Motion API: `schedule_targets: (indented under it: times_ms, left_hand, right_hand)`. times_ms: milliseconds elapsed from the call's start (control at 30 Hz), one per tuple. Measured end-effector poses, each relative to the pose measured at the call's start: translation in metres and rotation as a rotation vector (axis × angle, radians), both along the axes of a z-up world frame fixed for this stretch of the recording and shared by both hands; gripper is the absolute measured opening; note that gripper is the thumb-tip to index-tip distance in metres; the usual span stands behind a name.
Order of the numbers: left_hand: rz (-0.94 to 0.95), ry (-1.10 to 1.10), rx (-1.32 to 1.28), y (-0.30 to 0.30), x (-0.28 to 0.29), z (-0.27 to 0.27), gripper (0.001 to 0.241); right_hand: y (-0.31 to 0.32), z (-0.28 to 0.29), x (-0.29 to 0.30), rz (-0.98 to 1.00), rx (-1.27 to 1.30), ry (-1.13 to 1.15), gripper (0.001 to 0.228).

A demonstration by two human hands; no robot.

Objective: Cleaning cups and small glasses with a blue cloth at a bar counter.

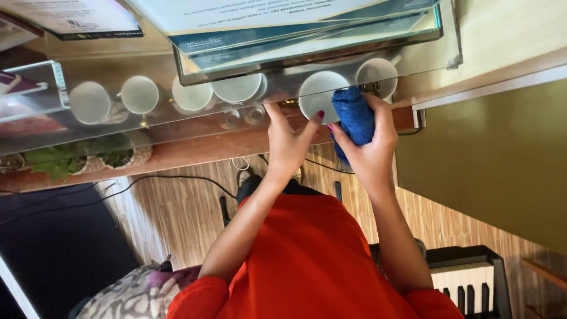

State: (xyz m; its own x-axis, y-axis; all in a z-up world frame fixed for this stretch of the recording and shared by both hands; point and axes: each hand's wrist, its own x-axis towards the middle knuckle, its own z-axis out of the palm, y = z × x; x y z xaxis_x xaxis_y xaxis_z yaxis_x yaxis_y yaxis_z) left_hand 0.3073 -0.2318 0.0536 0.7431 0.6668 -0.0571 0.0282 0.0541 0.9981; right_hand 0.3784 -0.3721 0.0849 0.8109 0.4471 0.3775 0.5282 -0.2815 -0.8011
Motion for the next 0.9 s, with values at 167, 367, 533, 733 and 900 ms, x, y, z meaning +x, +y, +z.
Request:
schedule_targets:
  times_ms: [167,367,533,733,900]
  left_hand:
    - [0.002,-0.025,0.146,-0.004,0.003,-0.003,0.067]
    - [0.002,0.023,0.211,-0.01,0.007,-0.021,0.063]
    - [-0.011,-0.039,0.26,-0.013,0.017,-0.026,0.052]
    - [-0.035,0.082,0.257,-0.013,0.02,-0.017,0.054]
    - [-0.02,0.026,0.221,-0.013,0.014,-0.003,0.054]
  right_hand:
    - [-0.001,-0.001,-0.001,-0.017,-0.001,-0.018,0.056]
    - [0.004,0.0,-0.008,-0.041,0.005,-0.108,0.054]
    - [0.007,-0.003,-0.007,0.031,0.0,-0.112,0.052]
    - [0.005,-0.005,-0.004,0.011,0.027,-0.097,0.053]
    - [0.001,-0.01,-0.011,0.024,0.017,-0.105,0.056]
